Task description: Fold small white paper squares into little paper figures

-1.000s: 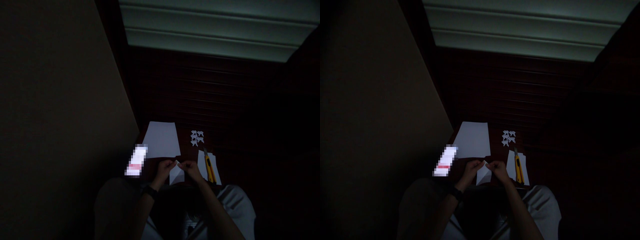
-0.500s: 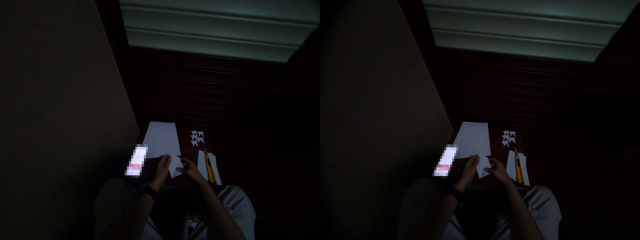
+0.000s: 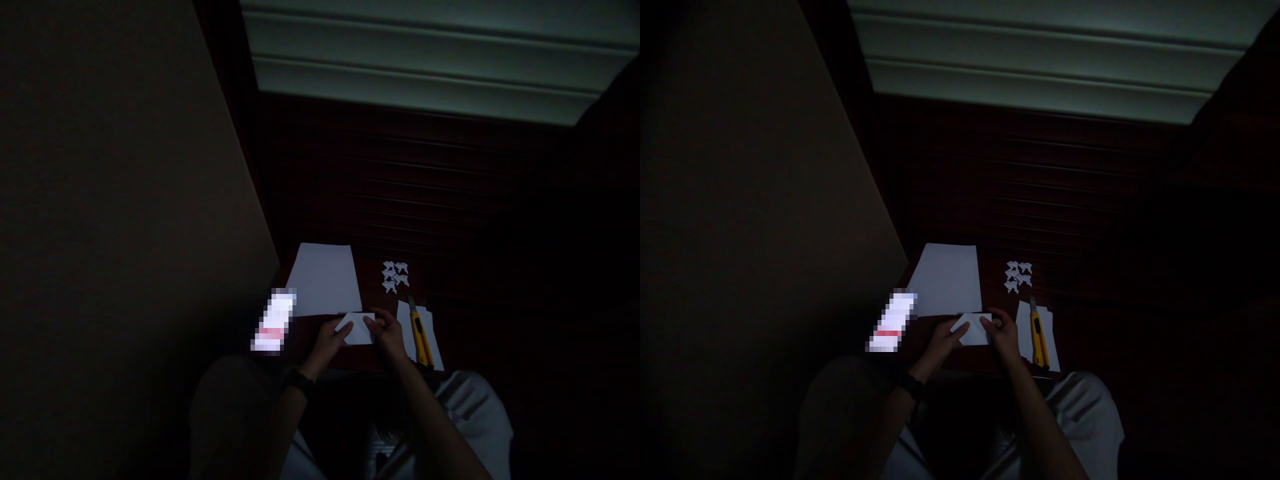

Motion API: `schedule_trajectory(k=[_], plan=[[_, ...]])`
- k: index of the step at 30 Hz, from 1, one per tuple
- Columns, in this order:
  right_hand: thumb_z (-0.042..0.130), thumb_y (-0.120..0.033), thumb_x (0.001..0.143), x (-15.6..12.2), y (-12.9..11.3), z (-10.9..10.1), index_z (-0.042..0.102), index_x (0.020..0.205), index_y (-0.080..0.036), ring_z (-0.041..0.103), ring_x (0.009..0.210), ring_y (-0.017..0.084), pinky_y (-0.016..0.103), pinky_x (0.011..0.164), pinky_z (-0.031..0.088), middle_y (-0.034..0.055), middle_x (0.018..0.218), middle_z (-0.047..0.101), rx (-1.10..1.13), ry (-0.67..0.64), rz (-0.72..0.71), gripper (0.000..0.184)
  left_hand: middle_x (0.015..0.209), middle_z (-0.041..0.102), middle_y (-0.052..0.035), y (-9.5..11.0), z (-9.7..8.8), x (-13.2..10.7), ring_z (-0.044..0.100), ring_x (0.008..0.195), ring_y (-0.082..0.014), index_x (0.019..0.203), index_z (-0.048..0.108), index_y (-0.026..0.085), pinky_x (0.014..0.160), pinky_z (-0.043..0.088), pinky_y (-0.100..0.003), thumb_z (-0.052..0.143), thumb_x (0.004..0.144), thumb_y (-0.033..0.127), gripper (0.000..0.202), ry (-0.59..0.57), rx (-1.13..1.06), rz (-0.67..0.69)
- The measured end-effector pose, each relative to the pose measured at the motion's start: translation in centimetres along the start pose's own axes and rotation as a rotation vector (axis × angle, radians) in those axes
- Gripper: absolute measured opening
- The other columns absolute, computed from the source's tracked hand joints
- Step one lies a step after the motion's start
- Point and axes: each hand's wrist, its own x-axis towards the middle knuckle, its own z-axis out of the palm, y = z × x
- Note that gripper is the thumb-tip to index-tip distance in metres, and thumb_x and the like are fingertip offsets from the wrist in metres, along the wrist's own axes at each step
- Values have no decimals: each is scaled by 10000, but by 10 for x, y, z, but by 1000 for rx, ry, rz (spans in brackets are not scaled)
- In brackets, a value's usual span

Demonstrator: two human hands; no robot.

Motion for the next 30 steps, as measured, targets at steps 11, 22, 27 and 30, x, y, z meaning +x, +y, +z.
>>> schedule_trajectory(k=[11, 22, 27, 30], plan=[[624, -465, 665, 4, 6, -3, 646, 800, -152, 596, 652, 201, 282, 584, 447, 60, 721, 668, -126, -37, 5, 341, 959, 647, -161, -1, -2, 0, 605, 852, -248, 1006, 619, 70, 766, 466, -369, 621, 707, 390, 438, -40, -168, -8], [646, -451, 656, 2, 8, -4, 603, 691, -143, 547, 564, 153, 245, 524, 419, 34, 643, 629, -158, -120, 24, 313, 913, 663, -95, -3, -2, 2, 607, 806, -221, 963, 633, 116, 695, 460, -300, 624, 697, 370, 368, 70, 15, 109], [656, -457, 634, 4, 10, -3, 578, 806, -165, 532, 526, 144, 238, 484, 412, 3, 603, 602, -94, -4, 6, 348, 721, 674, -73, -10, -3, 4, 606, 652, -199, 757, 671, 102, 593, 445, -267, 653, 647, 404, 321, 0, 124, 52], [664, -450, 628, 3, 7, -2, 570, 888, -167, 522, 503, 137, 232, 468, 406, -14, 572, 577, -103, -18, -5, 395, 705, 675, -77, -9, -1, 5, 604, 636, -201, 753, 674, 101, 569, 444, -265, 659, 629, 425, 347, -15, 147, 27]])
